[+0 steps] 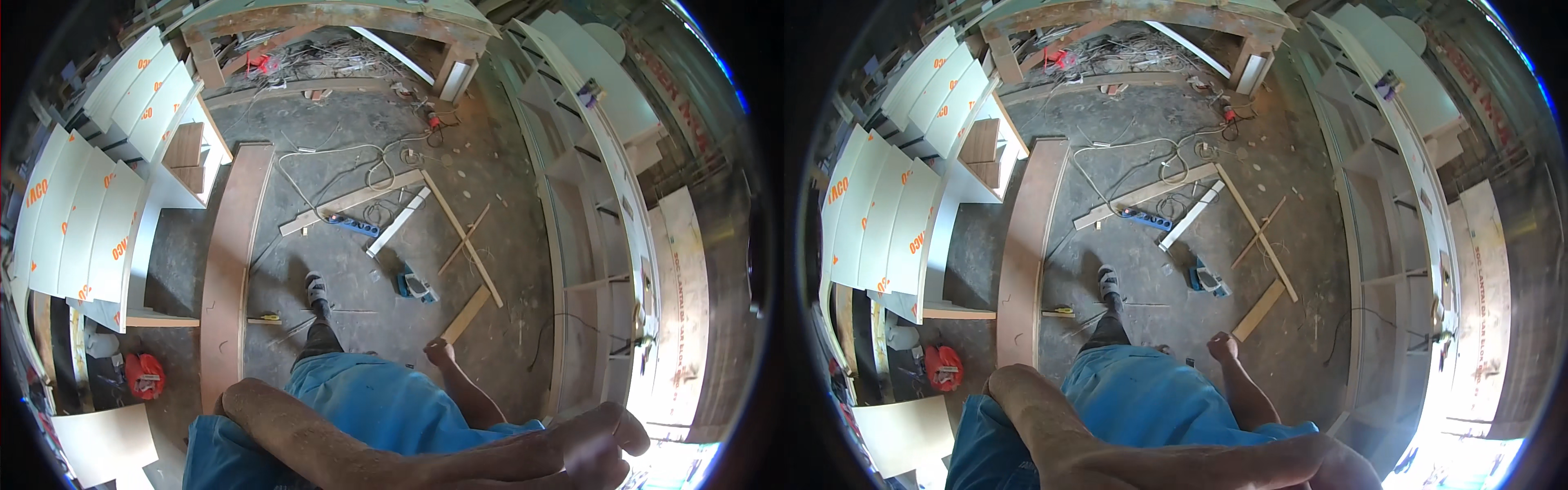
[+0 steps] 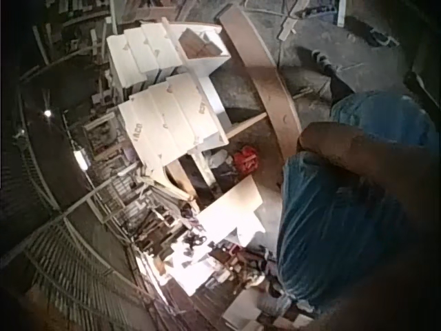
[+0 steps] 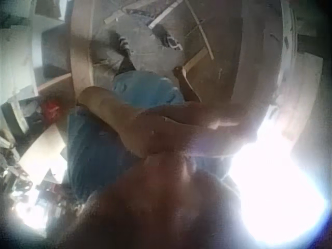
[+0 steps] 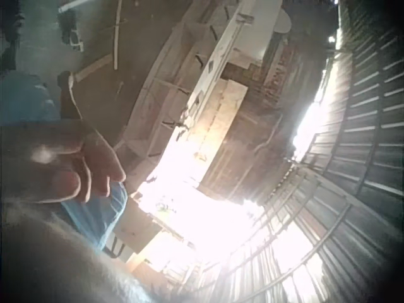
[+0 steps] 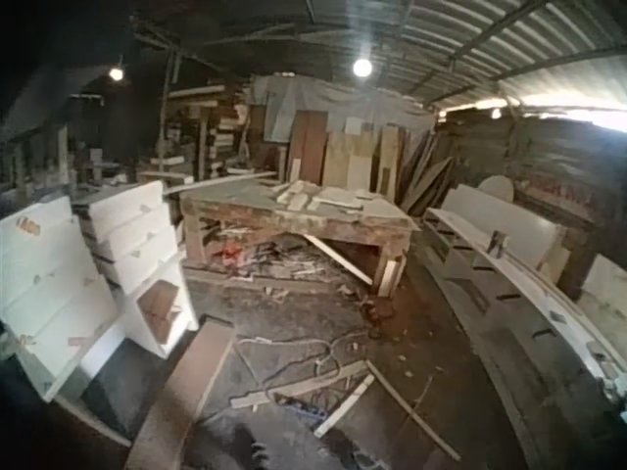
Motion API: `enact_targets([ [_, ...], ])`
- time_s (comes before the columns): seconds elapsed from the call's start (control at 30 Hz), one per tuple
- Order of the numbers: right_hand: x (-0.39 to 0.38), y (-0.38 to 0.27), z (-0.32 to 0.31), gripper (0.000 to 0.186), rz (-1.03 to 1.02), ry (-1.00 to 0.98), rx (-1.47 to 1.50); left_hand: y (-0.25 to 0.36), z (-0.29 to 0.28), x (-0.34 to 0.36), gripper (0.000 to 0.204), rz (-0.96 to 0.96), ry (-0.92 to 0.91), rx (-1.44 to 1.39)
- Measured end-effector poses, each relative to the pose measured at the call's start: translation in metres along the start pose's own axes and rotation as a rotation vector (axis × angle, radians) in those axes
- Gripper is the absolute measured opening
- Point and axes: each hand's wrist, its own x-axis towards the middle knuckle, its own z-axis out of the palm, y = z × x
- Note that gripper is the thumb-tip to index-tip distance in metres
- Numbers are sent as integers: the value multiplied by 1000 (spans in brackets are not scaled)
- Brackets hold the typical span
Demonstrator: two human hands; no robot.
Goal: The person uses a router to cut and shape a panel, then places a metal edge or bracket onto the cut-out section.
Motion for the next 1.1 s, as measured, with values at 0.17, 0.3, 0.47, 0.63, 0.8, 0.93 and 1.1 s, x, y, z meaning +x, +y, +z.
enact_targets([
  [0.17,33,-98,-29,26,162,-127,126,21,-92,23,83,-70,15,333],
  [0.3,58,-75,-72,27,261,-130,64,20,-247,23,58,-181,-136,741],
  [0.47,92,-113,-95,28,318,-176,247,-119,-511,-120,61,-1212,458,1274],
  [0.63,177,-293,-76,40,330,-257,134,-67,-649,-416,56,-1722,671,1354],
  [0.8,241,-218,-126,35,240,-38,-55,-129,-663,-399,66,-1704,763,1103],
  [0.93,315,-392,-132,33,186,-66,117,-72,-680,-466,65,-1933,859,891],
  [1.1,465,-379,-160,22,347,-319,3,-137,-770,-389,53,-1709,509,1099],
])
